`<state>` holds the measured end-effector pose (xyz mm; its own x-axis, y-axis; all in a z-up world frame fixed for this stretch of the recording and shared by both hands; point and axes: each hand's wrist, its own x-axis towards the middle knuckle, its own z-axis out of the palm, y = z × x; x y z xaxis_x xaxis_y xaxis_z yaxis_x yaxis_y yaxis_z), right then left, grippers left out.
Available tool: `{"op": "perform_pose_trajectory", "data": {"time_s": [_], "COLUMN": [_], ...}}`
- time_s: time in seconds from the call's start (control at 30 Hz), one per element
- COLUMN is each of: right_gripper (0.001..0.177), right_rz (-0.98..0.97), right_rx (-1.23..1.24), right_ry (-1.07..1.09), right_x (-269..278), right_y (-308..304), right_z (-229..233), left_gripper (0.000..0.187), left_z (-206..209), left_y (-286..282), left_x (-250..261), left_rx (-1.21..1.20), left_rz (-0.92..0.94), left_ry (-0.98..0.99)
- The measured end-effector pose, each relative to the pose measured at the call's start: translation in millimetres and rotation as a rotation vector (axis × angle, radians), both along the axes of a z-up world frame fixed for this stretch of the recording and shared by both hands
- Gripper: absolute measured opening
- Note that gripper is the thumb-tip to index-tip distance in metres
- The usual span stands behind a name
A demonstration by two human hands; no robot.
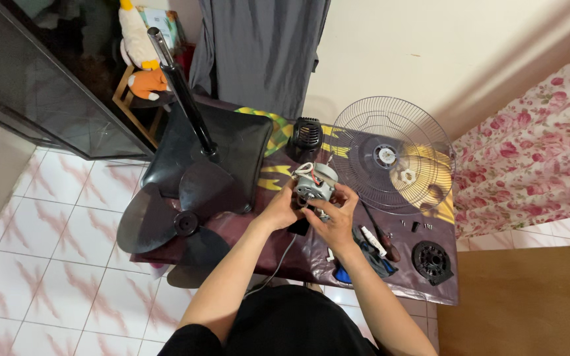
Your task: The person works on a disassembled electric fan motor on a table. They use a screwdriver to adjust internal components and wires, then handle a small white plastic part. The fan blades and cage remain disassembled on the table throughout.
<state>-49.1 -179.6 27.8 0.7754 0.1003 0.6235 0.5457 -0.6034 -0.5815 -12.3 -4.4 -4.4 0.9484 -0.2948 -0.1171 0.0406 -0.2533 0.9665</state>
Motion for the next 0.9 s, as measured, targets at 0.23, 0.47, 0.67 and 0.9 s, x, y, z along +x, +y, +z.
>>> {"op": "perform_pose_trajectory", "data": {"time_s": [0.23, 0.47, 0.67, 0.9], "right_gripper": [0.027, 0.018, 0.018, 0.012], "right_rz": [0.101, 0.100, 0.112, -0.268], "right_rx": [0.102, 0.193, 0.249, 0.127], "right_ry": [0.043, 0.129, 0.162, 0.565], "right_x": [-4, 5, 8, -2], "right_y": [-8, -20, -28, -75], "right_z": [6, 12, 11, -68], "left_gripper": [0.113, 0.110, 0.099, 0.106], "left_z": [-8, -10, 0, -7], "left_y": [-4, -1, -3, -5], "left_x": [-3, -4, -7, -10], "left_rx": [-0.031, -0.047, -0.006, -0.114], "left_rz": [0.036, 0.067, 0.078, 0.070], "left_ry": [-0.009, -0.108, 0.011, 0.018]}}
